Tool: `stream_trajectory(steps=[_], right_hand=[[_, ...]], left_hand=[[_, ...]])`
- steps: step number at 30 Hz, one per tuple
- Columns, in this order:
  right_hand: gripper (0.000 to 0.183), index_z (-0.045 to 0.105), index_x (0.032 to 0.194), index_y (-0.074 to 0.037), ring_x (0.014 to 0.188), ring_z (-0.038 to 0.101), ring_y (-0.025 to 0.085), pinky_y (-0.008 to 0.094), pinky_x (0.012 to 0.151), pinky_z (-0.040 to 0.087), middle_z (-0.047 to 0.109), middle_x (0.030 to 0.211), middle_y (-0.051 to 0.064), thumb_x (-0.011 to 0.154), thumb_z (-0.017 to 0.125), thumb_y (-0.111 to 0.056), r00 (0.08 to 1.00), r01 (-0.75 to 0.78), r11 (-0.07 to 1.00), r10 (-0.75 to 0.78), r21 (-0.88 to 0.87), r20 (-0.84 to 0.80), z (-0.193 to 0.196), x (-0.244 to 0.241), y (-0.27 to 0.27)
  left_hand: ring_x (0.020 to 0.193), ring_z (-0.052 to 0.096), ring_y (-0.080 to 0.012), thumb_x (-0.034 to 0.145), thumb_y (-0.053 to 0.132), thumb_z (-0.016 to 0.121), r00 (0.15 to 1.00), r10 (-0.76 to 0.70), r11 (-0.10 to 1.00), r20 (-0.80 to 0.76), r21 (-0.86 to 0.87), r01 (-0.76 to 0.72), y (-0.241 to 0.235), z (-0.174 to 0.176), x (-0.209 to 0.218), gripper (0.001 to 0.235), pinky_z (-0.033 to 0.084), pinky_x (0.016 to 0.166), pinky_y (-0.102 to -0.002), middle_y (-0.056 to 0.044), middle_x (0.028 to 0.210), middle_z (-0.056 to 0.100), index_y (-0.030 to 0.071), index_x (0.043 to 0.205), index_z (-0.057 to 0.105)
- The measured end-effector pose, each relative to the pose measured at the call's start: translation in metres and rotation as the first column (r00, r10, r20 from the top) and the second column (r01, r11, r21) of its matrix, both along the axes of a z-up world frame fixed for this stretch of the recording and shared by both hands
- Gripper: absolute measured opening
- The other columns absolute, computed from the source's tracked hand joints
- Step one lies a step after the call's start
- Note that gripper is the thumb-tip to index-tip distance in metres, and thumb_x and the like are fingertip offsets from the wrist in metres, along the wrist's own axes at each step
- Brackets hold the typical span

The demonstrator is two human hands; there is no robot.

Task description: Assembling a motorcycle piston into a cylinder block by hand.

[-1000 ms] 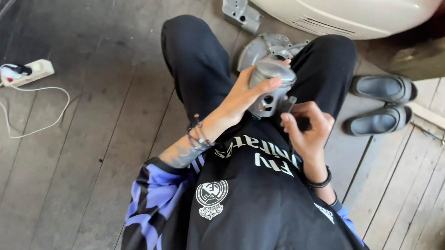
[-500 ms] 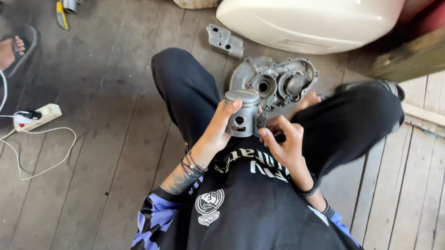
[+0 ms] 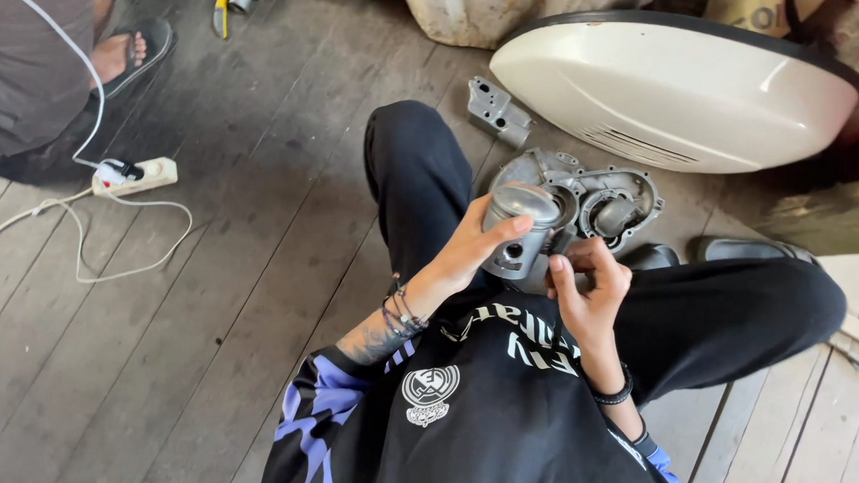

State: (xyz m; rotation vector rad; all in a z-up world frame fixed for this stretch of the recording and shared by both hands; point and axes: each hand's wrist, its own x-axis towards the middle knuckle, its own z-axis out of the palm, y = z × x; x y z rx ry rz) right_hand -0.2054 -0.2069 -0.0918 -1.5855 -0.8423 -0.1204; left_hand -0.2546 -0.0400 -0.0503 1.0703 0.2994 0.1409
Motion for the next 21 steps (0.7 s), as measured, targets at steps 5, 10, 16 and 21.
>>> stream_trajectory(steps=[5,10,16,21], right_hand=[[0.025,0.061,0.079,-0.005,0.039,0.062,0.014,0.021,0.048,0.046,0.057,0.048,-0.001,0.098,0.074,-0.016,0.998,-0.011,1.0,0.01,0.02,0.057,0.006,0.026,-0.004],[0.014,0.07,0.096,-0.007,0.063,0.07,0.024,0.027,0.064,0.049,0.067,0.063,0.001,0.102,0.075,-0.019,0.949,0.162,0.962,-0.091,-0.219,0.302,0.048,0.084,-0.022],[0.016,0.068,0.103,0.001,0.067,0.07,0.03,0.037,0.066,0.054,0.068,0.072,0.009,0.105,0.071,-0.015,0.9,0.241,0.945,-0.132,-0.222,0.416,0.1,0.146,-0.027],[0.016,0.066,0.112,0.004,0.079,0.072,0.034,0.041,0.072,0.057,0.07,0.089,0.013,0.109,0.063,-0.012,0.88,0.278,0.948,-0.187,-0.153,0.437,0.112,0.2,-0.032]], left_hand=[[0.102,0.061,-0.011,0.086,0.042,0.085,0.975,-0.026,0.993,0.219,0.119,0.0,0.008,0.0,0.018,0.046,0.051,0.093,-0.033,-0.008,0.101,0.068,0.008,0.114,0.071],[0.108,0.06,-0.0129,0.086,0.046,0.085,0.951,-0.049,0.994,0.305,0.103,0.019,0.002,0.02,0.065,0.051,0.051,0.096,-0.036,-0.008,0.106,0.068,0.009,0.118,0.07],[0.123,0.057,-0.0397,0.06,0.061,0.085,0.997,-0.064,0.99,0.041,0.129,0.058,-0.008,0.093,0.151,0.116,0.049,0.104,-0.052,-0.032,0.129,0.052,-0.009,0.143,0.045],[0.11,0.066,-0.0433,0.084,0.059,0.072,0.926,-0.313,0.935,0.211,-0.101,0.339,0.002,0.055,0.236,0.09,0.059,0.088,-0.054,-0.03,0.122,0.06,-0.005,0.141,0.046]])
